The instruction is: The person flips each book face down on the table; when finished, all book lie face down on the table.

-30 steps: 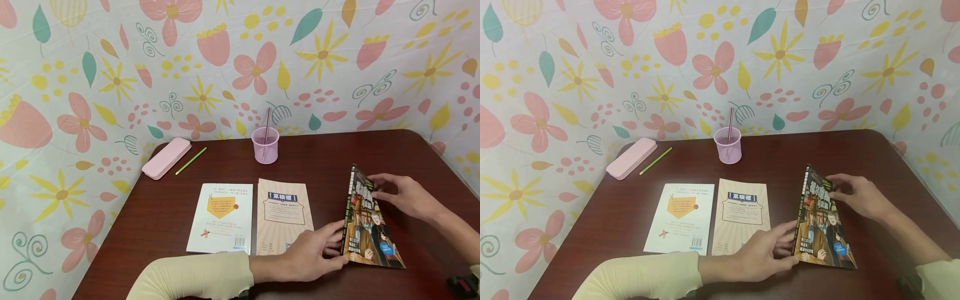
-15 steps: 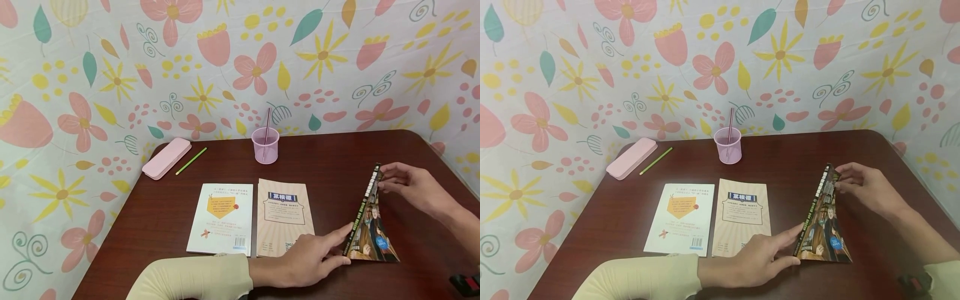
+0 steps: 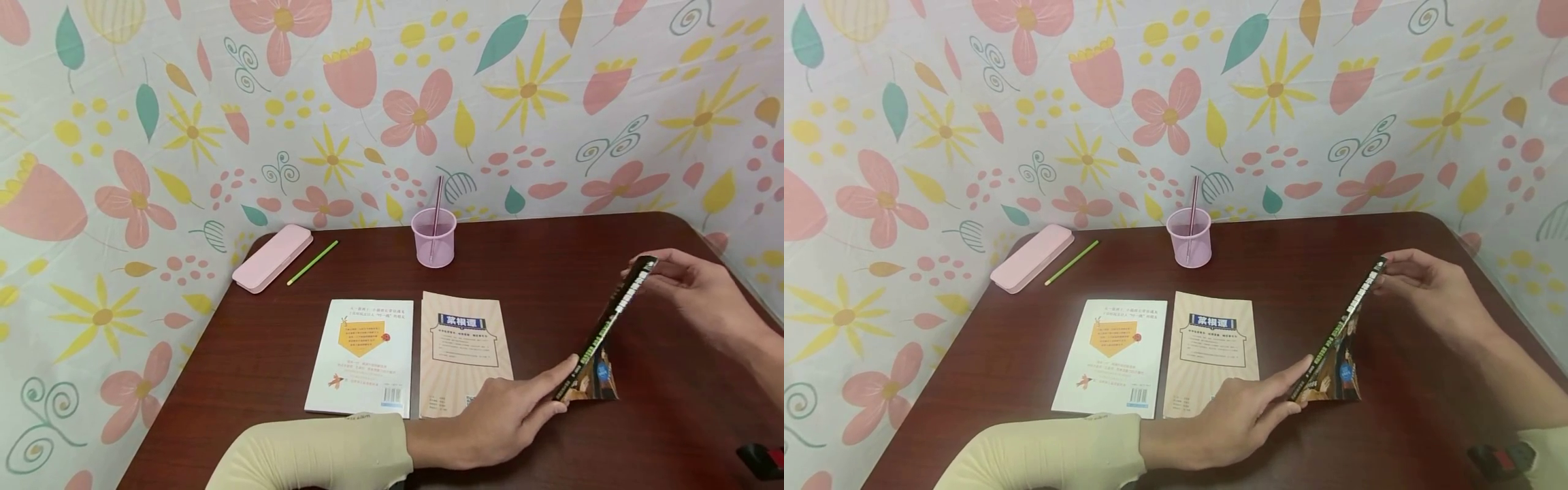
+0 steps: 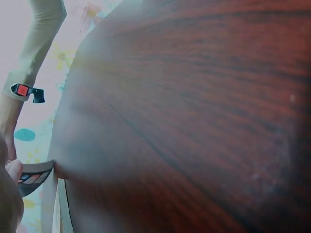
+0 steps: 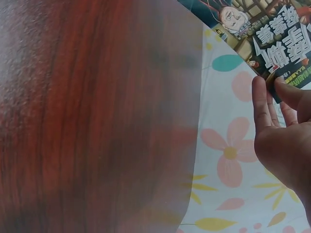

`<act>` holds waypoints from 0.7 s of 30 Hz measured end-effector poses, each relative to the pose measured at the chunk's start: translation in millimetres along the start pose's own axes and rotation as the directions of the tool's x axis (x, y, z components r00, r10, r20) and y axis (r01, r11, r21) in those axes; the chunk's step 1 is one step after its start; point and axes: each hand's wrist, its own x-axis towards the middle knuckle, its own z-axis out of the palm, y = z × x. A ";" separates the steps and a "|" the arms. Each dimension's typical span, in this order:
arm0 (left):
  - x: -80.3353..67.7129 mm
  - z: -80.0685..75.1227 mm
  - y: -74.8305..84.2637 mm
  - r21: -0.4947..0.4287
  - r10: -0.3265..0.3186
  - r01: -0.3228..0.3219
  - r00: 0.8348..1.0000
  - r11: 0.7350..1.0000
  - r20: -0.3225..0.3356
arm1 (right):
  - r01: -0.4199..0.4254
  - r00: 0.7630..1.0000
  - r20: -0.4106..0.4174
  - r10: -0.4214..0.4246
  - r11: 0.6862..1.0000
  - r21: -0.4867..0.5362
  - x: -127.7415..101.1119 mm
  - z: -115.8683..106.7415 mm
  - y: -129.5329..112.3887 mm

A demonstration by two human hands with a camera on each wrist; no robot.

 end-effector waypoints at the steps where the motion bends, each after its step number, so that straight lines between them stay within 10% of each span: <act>1: 0.4 -0.4 -0.1 -0.006 0.004 -0.004 1.000 1.000 -0.014 | 0.002 1.000 -0.009 -0.003 1.000 -0.007 0.1 -1.5 -1.2; 7: 1.4 -1.8 -1.1 -0.032 0.043 -0.047 0.995 0.998 -0.092 | 0.037 0.999 -0.006 -0.037 0.977 0.211 2.0 -10.8 -5.3; 14: 0.0 -0.7 -1.1 -0.076 0.035 -0.046 0.989 0.996 -0.142 | 0.014 0.992 0.084 -0.098 0.728 0.686 3.4 -10.4 -10.4; 21: 0.4 -4.9 -1.3 -0.029 0.085 -0.093 0.974 0.995 -0.212 | -0.026 0.990 0.109 -0.085 0.660 0.751 2.2 -13.5 -18.3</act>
